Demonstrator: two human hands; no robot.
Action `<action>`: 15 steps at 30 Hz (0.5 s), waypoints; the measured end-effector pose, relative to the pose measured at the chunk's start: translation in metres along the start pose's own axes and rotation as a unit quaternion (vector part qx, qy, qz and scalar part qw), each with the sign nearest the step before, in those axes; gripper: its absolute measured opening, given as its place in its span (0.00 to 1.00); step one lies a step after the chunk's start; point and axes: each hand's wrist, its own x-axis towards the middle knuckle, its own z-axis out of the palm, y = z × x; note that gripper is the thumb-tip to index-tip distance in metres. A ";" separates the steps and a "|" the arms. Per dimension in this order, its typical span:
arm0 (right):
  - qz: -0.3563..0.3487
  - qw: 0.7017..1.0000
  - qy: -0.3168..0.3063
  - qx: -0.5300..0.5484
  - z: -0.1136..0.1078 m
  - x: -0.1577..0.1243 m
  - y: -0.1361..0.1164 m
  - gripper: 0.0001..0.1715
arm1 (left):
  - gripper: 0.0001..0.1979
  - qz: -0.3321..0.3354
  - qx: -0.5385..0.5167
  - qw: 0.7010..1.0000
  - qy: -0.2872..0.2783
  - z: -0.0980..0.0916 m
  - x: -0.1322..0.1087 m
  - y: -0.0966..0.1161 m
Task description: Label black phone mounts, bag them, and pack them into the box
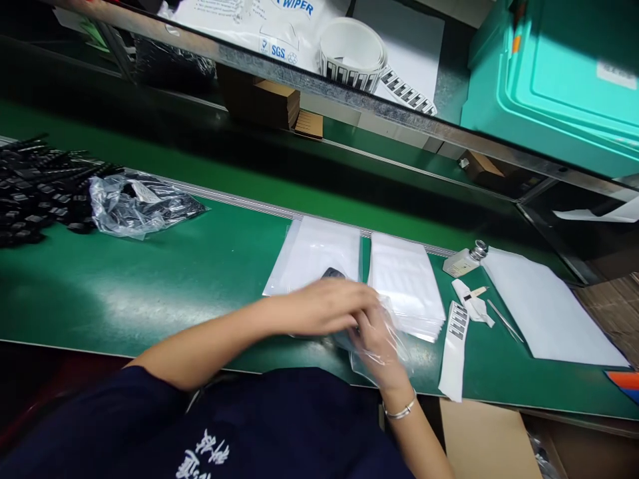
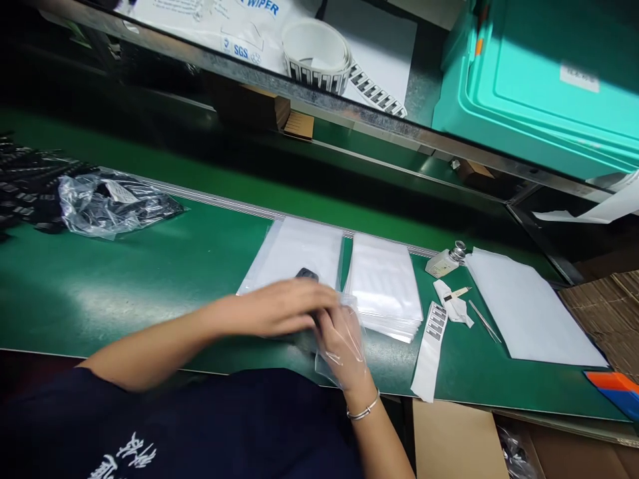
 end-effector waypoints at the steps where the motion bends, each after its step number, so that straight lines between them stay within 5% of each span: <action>1: -0.046 0.998 -0.022 -0.040 -0.005 0.001 -0.006 0.18 | 0.20 -0.056 0.029 0.998 -0.027 -0.012 -0.004 -0.008; 4: -0.186 0.972 -0.102 -0.100 -0.013 0.007 -0.025 0.20 | 0.20 -0.164 0.026 0.971 -0.173 -0.026 -0.011 -0.027; 7: -0.221 0.967 -0.118 -0.037 -0.009 0.009 -0.029 0.20 | 0.20 -0.165 -0.116 0.947 -0.250 -0.018 -0.021 -0.036; 11: -0.003 0.995 -0.024 0.094 -0.009 0.007 0.005 0.35 | 0.29 -0.215 -0.234 0.937 -0.146 -0.008 -0.048 -0.042; 13: 0.149 0.970 0.051 0.185 -0.023 0.006 0.027 0.30 | 0.37 -0.260 -0.244 0.929 -0.099 -0.005 -0.061 -0.043; 15: 0.235 0.914 0.211 0.256 -0.046 0.005 0.039 0.21 | 0.45 -0.290 -0.252 0.921 -0.068 -0.001 -0.069 -0.042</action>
